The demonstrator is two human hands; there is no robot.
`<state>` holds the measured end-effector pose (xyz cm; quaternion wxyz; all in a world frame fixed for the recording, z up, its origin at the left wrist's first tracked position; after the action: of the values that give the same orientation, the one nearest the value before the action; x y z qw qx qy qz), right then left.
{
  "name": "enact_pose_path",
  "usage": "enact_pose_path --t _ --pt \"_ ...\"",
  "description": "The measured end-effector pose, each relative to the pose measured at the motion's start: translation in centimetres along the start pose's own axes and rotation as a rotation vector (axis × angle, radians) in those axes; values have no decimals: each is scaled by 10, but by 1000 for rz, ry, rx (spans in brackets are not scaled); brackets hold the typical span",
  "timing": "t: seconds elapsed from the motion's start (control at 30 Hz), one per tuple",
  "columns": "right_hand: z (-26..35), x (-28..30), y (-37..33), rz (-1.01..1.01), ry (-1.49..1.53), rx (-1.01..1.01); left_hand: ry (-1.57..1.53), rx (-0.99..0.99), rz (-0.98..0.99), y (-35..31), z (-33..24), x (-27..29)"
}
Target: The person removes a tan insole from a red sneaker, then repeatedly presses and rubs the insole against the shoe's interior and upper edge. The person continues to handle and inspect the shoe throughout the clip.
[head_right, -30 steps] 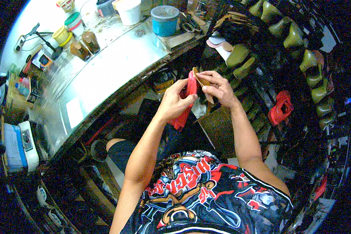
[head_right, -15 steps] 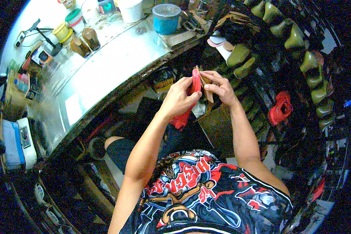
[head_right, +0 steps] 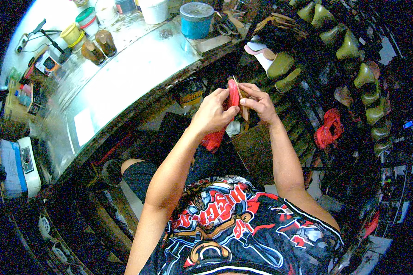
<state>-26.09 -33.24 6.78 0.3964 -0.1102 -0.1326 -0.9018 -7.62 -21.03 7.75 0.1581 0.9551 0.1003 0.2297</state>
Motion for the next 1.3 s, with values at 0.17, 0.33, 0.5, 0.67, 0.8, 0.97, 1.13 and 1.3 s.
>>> enact_pose_path --t 0.17,0.33,0.5,0.67,0.8,0.97,1.13,1.3 --pt "1 -4 -1 -23 -35 -21 -51 -50 -52 -2 -4 4" --pt "9 -8 -2 -30 -101 -33 -59 16 6 -3 -5 7" --pt "14 -9 -2 -30 -116 -30 -47 53 85 -3 -4 11" --pt "12 -10 -3 -29 -91 -22 -48 65 100 -3 -6 11" --pt "9 -10 -7 -36 -44 -60 -49 79 96 -5 -7 11" --pt "11 -12 -11 -24 29 -32 -59 61 95 -8 -13 12" --pt "16 -14 -14 -14 54 -43 -41 54 89 -12 -19 13" --pt "20 -17 -17 -8 87 -37 -33 63 110 -13 -18 13"
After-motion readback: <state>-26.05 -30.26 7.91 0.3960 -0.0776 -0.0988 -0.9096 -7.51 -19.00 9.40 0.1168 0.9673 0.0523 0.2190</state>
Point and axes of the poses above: each hand's wrist, its own y-axis towards the middle knuckle, its own x-axis out of the back of the hand, z = x × y, the point moved 3 cm from there along y, towards the middle knuckle
